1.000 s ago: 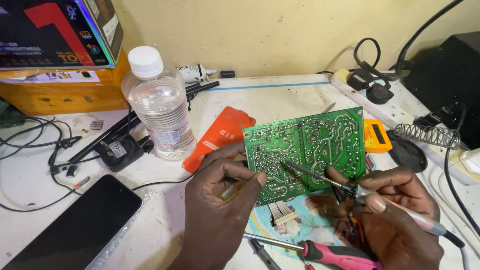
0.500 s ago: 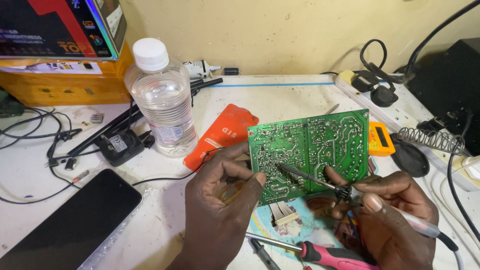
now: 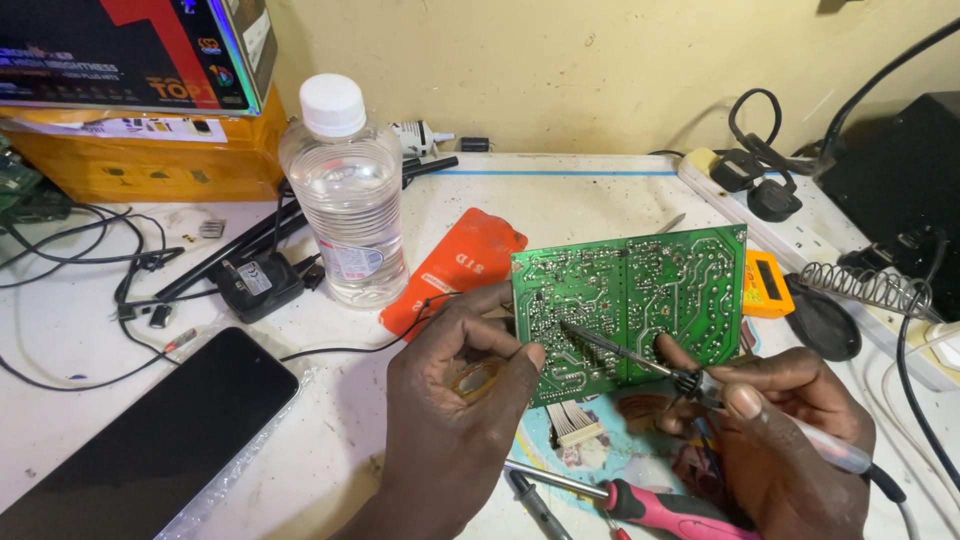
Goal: Soldering and prying electronic components on a printed circuit board using a soldering iron and a screwdriver.
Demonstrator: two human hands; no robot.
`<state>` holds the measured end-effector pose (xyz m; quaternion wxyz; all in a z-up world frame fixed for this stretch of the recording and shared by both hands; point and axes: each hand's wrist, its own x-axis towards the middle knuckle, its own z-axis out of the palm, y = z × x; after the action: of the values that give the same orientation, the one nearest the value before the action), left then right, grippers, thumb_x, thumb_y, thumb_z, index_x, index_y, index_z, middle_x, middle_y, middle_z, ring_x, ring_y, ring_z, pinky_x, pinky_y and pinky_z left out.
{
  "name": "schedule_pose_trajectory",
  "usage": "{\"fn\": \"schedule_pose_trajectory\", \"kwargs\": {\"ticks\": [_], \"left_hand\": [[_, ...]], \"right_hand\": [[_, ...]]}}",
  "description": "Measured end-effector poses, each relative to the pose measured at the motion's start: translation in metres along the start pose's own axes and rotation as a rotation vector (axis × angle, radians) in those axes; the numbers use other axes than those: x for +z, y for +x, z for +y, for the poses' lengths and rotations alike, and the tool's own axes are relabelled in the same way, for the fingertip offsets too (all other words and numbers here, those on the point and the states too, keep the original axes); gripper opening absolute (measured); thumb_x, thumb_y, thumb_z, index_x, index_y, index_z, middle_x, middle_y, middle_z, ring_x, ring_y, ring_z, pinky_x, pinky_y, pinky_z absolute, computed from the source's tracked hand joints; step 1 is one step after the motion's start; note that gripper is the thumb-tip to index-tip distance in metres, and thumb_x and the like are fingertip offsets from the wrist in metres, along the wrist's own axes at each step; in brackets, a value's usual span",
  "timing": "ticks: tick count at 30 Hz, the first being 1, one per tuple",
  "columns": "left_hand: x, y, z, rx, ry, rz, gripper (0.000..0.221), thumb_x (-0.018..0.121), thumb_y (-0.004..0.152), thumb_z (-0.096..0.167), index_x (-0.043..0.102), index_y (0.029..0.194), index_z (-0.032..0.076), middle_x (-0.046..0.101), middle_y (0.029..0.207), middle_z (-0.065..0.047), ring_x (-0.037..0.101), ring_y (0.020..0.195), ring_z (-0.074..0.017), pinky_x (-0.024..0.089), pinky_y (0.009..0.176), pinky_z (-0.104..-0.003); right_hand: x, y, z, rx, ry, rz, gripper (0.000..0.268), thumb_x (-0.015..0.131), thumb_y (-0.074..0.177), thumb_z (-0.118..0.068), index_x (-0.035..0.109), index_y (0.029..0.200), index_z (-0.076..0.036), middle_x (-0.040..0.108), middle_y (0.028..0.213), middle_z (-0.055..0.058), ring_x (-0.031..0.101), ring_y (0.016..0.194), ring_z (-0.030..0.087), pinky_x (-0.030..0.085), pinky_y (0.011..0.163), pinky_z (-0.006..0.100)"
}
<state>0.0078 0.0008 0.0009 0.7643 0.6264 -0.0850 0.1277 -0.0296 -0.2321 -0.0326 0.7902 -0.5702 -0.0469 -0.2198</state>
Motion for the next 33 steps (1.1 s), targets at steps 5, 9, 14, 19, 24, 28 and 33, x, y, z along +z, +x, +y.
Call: {"fn": "schedule_pose_trajectory", "kwargs": {"ticks": [5, 9, 14, 19, 24, 28, 33], "left_hand": [[0.001, 0.0, 0.001, 0.013, -0.017, 0.0, 0.013, 0.072, 0.082, 0.006, 0.062, 0.074, 0.008, 0.076, 0.127, -0.014, 0.073, 0.091, -0.0153, 0.054, 0.071, -0.028], [0.001, -0.001, -0.001, 0.0, -0.021, 0.007, 0.013, 0.072, 0.082, 0.006, 0.063, 0.074, 0.008, 0.075, 0.127, -0.015, 0.07, 0.09, -0.0142, 0.053, 0.072, -0.028], [0.001, -0.001, 0.0, -0.022, -0.001, 0.018, 0.011, 0.073, 0.081, 0.008, 0.065, 0.073, 0.008, 0.076, 0.127, -0.012, 0.071, 0.089, -0.0125, 0.052, 0.068, -0.026], [-0.001, -0.001, 0.0, -0.055, 0.086, 0.018, 0.009, 0.074, 0.081, 0.015, 0.069, 0.076, 0.01, 0.076, 0.123, -0.014, 0.074, 0.125, -0.0194, 0.058, 0.082, -0.03], [0.001, 0.0, 0.0, -0.048, 0.064, 0.033, 0.006, 0.074, 0.08, 0.011, 0.07, 0.076, 0.009, 0.077, 0.126, -0.011, 0.075, 0.095, -0.0126, 0.055, 0.073, -0.025], [0.0, -0.001, -0.001, -0.02, 0.021, 0.011, 0.009, 0.074, 0.081, 0.011, 0.068, 0.075, 0.009, 0.076, 0.127, -0.014, 0.073, 0.094, -0.0138, 0.054, 0.071, -0.026], [-0.001, -0.002, -0.004, -0.015, 0.027, 0.016, 0.01, 0.074, 0.083, 0.012, 0.067, 0.075, 0.009, 0.075, 0.125, -0.016, 0.073, 0.124, -0.0211, 0.056, 0.08, -0.029]], "right_hand": [[0.002, 0.0, -0.001, 0.0, 0.004, -0.004, 0.011, 0.073, 0.088, -0.006, 0.063, 0.091, -0.001, 0.071, 0.082, 0.025, 0.074, 0.12, 0.061, 0.063, 0.054, 0.043], [-0.002, 0.0, 0.001, -0.008, 0.014, -0.015, 0.009, 0.072, 0.089, -0.005, 0.064, 0.091, -0.003, 0.073, 0.087, 0.022, 0.072, 0.121, 0.063, 0.065, 0.056, 0.045], [0.015, -0.003, -0.008, -0.026, -0.07, 0.008, 0.014, 0.072, 0.085, -0.01, 0.063, 0.092, -0.001, 0.072, 0.101, 0.033, 0.072, 0.123, 0.06, 0.064, 0.089, 0.057], [0.023, -0.003, -0.01, -0.116, -0.12, -0.022, 0.013, 0.072, 0.087, -0.012, 0.065, 0.091, -0.003, 0.072, 0.09, 0.02, 0.073, 0.124, 0.048, 0.061, 0.12, 0.068], [0.024, -0.004, -0.009, -0.112, -0.137, 0.019, 0.015, 0.073, 0.087, -0.015, 0.064, 0.089, -0.003, 0.072, 0.09, 0.021, 0.075, 0.119, 0.048, 0.061, 0.119, 0.068], [0.024, -0.005, -0.012, -0.035, -0.146, 0.058, 0.017, 0.071, 0.083, -0.013, 0.063, 0.09, 0.0, 0.072, 0.106, 0.036, 0.075, 0.119, 0.057, 0.063, 0.11, 0.065], [0.019, -0.007, -0.008, -0.035, -0.149, 0.081, 0.018, 0.074, 0.083, -0.014, 0.064, 0.089, -0.001, 0.074, 0.09, 0.028, 0.077, 0.115, 0.057, 0.065, 0.104, 0.064]]}}
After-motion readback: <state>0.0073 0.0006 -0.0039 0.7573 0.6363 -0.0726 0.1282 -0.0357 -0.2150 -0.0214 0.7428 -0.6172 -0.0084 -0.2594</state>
